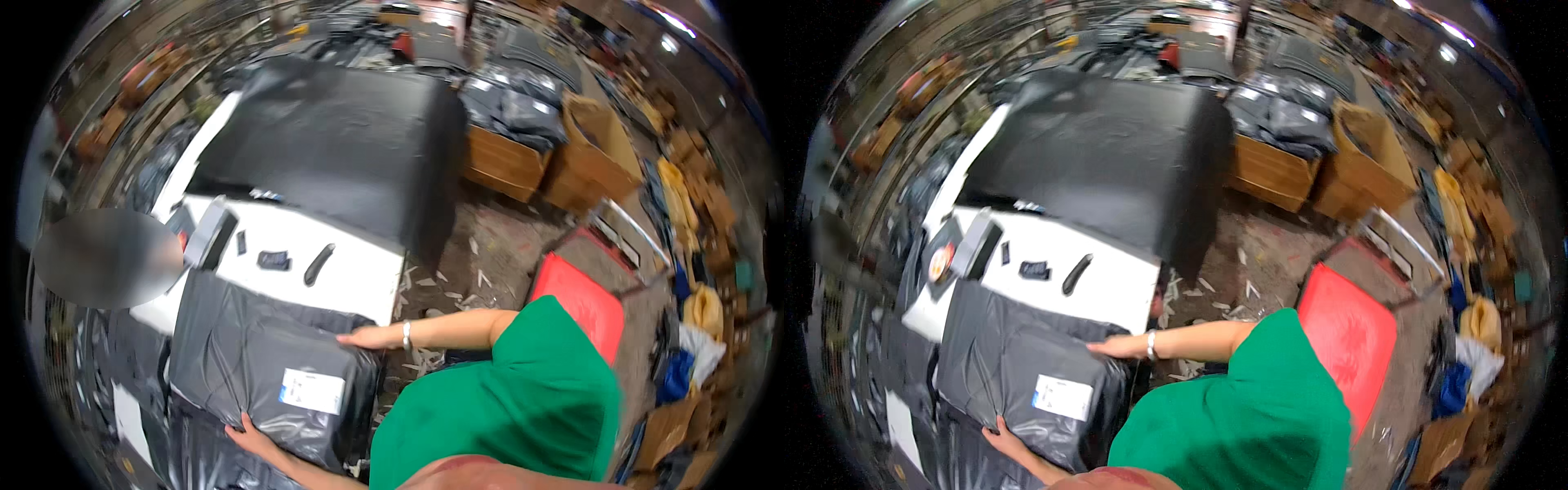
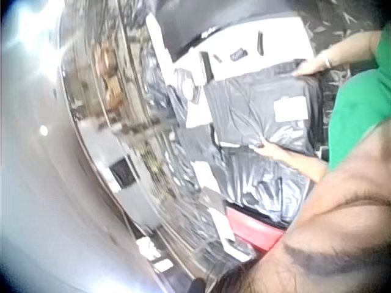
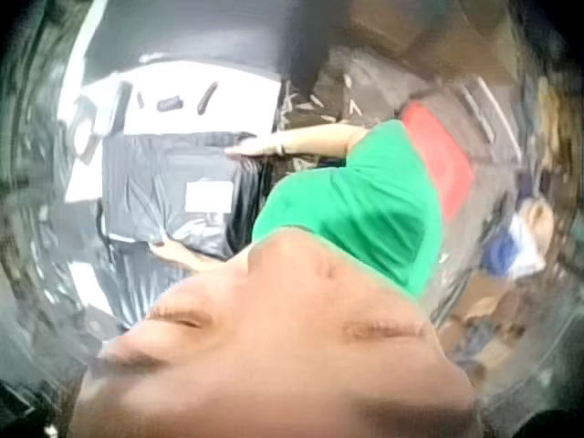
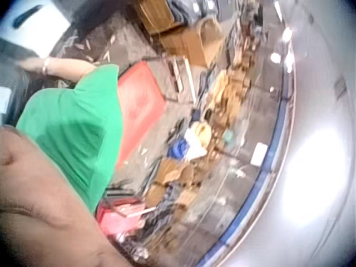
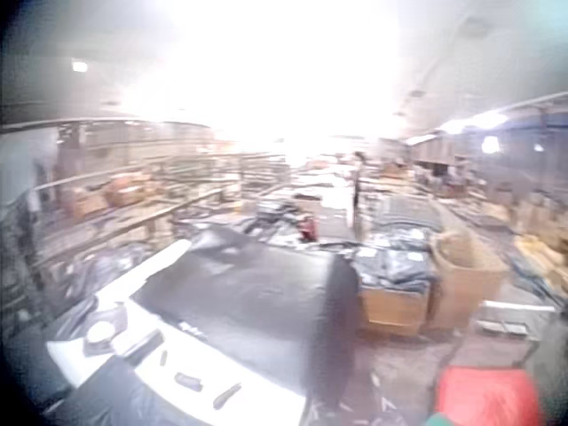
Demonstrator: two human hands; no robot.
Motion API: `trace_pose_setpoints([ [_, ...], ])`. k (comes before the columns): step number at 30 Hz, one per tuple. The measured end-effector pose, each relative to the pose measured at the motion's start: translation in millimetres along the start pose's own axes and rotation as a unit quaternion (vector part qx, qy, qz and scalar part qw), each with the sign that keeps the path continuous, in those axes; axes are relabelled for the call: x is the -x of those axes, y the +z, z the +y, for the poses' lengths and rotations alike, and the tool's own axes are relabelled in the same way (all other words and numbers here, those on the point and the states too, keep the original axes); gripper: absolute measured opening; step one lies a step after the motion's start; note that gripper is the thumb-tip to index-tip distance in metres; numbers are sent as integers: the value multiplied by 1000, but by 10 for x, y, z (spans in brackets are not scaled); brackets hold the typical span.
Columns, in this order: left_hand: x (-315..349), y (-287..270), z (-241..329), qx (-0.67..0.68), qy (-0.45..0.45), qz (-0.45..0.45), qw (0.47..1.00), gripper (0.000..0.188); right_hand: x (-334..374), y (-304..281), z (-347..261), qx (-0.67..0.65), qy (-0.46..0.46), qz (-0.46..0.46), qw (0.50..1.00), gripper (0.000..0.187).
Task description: The person cleans red floor mats with a handheld brush, folds them, and places each mat into a gray shipping bag before sealing the bag and applying a label.
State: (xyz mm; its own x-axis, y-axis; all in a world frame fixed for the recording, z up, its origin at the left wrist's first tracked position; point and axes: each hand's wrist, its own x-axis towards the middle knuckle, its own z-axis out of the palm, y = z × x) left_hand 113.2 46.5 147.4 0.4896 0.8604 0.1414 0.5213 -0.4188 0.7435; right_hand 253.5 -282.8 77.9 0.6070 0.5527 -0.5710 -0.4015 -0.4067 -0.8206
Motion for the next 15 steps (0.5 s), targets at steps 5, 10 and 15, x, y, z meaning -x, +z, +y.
trace_pose_setpoints([
  [5,816,458,1645,103,228,-197,948,44,912,-484,606,-357,181,-127,908,73],
  [10,1711,1361,3185,143,398,-329,844,30,1314,-1409,1138,-542,16,-170,823,62],
  [15,2736,2326,4977,173,540,-409,715,28,2004,-2673,1327,-580,-146,157,786,60],
])
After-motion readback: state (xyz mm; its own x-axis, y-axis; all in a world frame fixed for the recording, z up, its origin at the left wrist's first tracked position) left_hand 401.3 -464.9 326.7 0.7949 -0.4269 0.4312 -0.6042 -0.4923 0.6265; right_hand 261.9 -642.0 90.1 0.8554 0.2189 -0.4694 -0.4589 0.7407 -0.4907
